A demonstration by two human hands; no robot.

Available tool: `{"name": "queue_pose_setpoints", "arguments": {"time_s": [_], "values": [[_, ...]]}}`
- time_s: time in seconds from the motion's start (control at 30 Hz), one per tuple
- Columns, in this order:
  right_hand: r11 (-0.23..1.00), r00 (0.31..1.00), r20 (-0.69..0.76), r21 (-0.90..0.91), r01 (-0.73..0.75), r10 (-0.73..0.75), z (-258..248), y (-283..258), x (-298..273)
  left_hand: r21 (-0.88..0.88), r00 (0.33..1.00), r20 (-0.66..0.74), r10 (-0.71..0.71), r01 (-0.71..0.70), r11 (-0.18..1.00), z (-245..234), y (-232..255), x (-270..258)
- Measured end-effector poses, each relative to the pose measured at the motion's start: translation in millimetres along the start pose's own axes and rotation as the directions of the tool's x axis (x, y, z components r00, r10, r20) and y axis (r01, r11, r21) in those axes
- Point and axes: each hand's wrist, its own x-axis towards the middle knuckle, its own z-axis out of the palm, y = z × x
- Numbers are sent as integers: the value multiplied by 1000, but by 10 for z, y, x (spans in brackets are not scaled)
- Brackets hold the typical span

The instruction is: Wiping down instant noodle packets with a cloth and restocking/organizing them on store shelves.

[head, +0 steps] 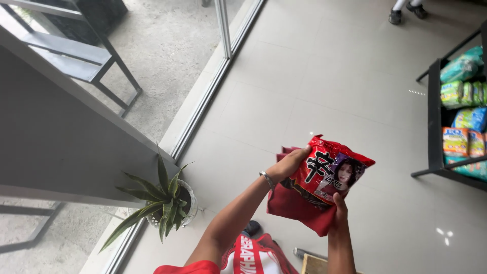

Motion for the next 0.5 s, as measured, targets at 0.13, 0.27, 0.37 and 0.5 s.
{"name": "queue_pose_setpoints", "arguments": {"time_s": [0.13,0.27,0.37,0.5], "values": [[980,996,-78,-198,15,-31,387,-351,-43,504,919,-246,309,-151,851,449,332,-439],[909,993,-13,-404,102,-117,735,-428,-66,947,683,-65,727,-187,260,855,431,-775],[889,992,39,-442,122,-117,751,-191,-168,893,742,-58,668,-261,366,1037,659,-918],[849,963,140,-455,269,-230,980,-19,1,426,810,-108,576,-486,763,823,651,-746]]}}
